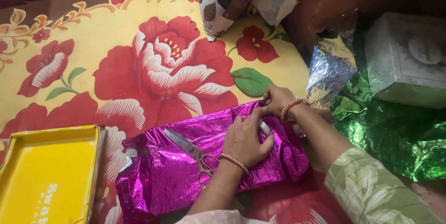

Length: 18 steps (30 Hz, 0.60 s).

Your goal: The person wraps a rectangular object in shiny purple foil, folds the edges, and secures them with clear tape using scissors to cut the tape. The wrapped item remains on the floral floor surface throughout the clip.

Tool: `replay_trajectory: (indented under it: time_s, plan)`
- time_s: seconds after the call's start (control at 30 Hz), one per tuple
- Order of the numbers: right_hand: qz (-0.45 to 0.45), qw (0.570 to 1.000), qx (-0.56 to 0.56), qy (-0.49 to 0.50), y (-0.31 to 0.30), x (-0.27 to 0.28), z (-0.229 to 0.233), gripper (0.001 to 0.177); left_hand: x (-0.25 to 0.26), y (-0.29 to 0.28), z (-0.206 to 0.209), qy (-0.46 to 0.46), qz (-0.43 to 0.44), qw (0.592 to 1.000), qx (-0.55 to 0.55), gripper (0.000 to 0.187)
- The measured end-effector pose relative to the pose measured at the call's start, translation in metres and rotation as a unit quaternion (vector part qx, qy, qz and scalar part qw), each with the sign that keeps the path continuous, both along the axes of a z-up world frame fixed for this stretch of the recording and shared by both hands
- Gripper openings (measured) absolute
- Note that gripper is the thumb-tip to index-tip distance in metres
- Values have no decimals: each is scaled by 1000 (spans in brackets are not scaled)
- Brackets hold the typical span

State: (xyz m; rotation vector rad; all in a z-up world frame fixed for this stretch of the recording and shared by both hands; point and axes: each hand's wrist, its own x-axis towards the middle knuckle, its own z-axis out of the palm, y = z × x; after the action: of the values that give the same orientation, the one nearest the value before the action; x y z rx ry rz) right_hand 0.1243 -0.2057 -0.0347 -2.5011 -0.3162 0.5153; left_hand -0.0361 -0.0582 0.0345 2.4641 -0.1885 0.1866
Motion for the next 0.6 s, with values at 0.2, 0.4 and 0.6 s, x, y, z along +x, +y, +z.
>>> replay_trajectory:
  time_s: [0.2, 0.4, 0.6]
  plan:
    - [-7, 995, 8, -103, 6, -39, 39, 35, -10, -2, -6, -25, 16, 999, 19, 79]
    - [33, 957, 19, -288, 35, -86, 59, 33, -19, -1, -15, -42, 44, 997, -50, 75]
    - [98, 912, 69, -393, 92, -127, 53, 45, -35, 49, -15, -74, 155, 985, 19, 59]
